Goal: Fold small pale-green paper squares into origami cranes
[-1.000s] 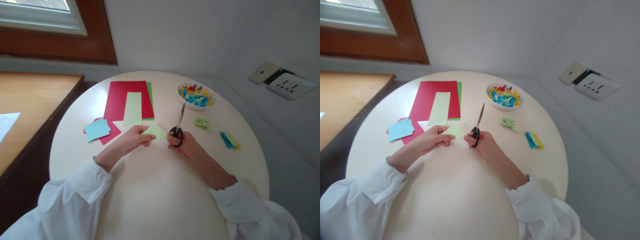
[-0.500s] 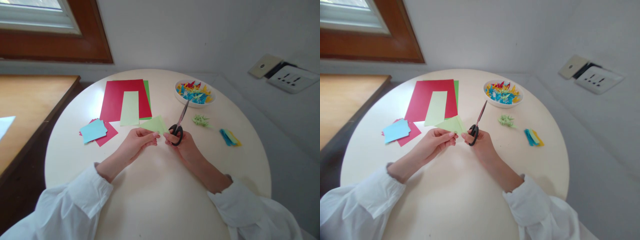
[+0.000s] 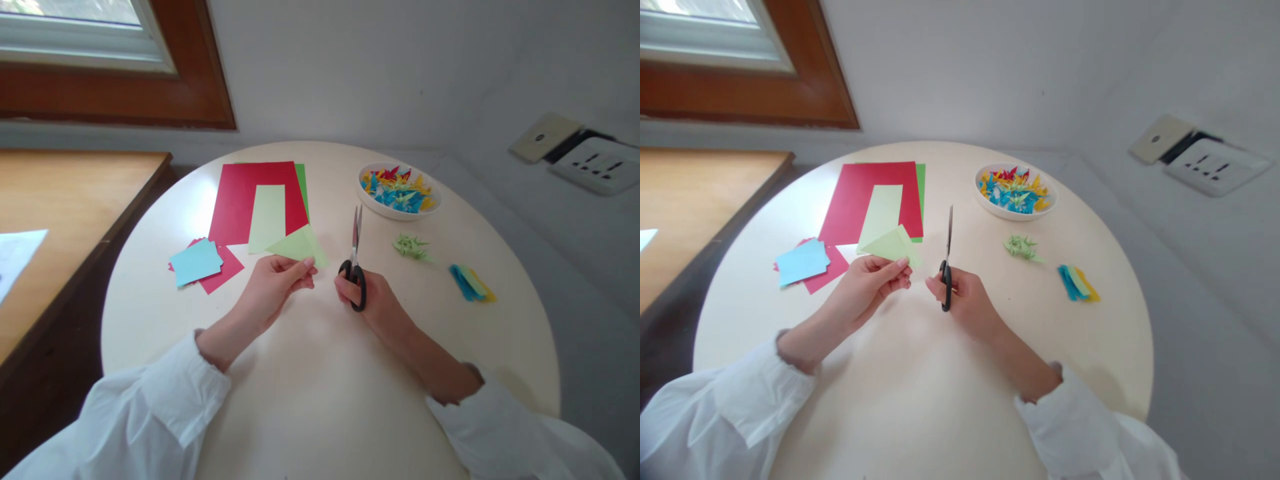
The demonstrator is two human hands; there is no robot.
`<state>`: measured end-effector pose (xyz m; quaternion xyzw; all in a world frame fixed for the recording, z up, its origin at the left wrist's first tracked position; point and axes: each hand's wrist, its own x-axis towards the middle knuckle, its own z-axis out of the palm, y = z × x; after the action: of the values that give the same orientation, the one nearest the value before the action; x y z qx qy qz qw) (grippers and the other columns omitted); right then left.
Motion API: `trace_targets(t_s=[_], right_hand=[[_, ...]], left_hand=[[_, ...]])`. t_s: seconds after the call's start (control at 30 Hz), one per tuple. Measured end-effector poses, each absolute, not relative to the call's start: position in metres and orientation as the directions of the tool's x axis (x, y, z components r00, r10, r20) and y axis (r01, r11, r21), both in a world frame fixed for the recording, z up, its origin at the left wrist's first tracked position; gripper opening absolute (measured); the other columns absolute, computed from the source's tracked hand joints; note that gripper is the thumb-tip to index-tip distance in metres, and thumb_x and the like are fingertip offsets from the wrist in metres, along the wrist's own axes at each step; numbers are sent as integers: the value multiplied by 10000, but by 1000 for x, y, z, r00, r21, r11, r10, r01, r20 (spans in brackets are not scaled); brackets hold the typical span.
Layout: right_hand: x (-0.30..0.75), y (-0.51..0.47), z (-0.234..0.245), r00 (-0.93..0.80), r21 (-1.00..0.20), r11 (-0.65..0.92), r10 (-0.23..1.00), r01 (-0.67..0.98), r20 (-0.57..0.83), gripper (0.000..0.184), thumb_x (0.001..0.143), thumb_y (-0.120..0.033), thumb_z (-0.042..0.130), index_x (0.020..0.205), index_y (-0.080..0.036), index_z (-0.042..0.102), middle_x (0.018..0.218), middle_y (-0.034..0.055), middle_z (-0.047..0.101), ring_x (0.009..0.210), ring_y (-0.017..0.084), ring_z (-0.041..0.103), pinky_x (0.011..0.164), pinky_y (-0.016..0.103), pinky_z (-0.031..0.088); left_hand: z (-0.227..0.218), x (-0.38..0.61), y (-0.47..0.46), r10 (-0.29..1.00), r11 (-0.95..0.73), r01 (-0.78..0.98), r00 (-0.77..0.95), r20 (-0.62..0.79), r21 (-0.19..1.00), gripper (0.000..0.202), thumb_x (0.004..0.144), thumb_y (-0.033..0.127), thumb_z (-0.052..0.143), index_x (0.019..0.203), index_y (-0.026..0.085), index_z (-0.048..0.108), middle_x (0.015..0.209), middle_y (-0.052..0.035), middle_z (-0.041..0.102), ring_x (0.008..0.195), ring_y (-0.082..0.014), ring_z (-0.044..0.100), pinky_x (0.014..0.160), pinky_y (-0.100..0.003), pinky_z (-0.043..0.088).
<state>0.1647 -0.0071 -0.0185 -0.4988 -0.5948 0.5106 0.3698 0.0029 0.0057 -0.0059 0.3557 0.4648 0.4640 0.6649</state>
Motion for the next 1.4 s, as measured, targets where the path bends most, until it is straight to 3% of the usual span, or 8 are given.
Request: trace_targets(t_s=[0.17,0.53,1.17,1.4], right_hand=[[172,-8,-19,-365,-914,86,928,397,-72,322,805,-455,460,628,-203,363,592,-46,319,555,99,303,513,251,263],[176,-12,-20,-453,-805,214,888,553,-75,272,842,-397,456,661,-199,414,658,-14,427,591,117,394,553,257,319],[173,-13,-16,-469,-810,165,871,563,-149,304,861,-422,420,664,-193,398,673,-14,420,619,120,402,578,263,325],[174,-13,-15,-476,-816,155,864,556,-160,301,860,-420,419,664,-193,398,665,-20,409,609,115,395,571,259,323]], left_hand=[[-3,-3,9,960,277,-345,63,-272,897,226,603,283,756,558,94,641,594,-33,620,529,-93,550,615,-263,477],[5,-4,8,963,261,-379,41,-265,888,254,580,299,773,572,81,642,606,-44,636,552,-107,577,647,-284,501],[6,-5,4,968,250,-375,104,-228,893,252,600,313,763,621,83,661,657,-59,676,578,-114,612,671,-284,513],[2,-4,4,982,191,-270,64,-180,944,255,645,339,733,605,102,651,621,-43,670,565,-107,610,639,-254,510]])
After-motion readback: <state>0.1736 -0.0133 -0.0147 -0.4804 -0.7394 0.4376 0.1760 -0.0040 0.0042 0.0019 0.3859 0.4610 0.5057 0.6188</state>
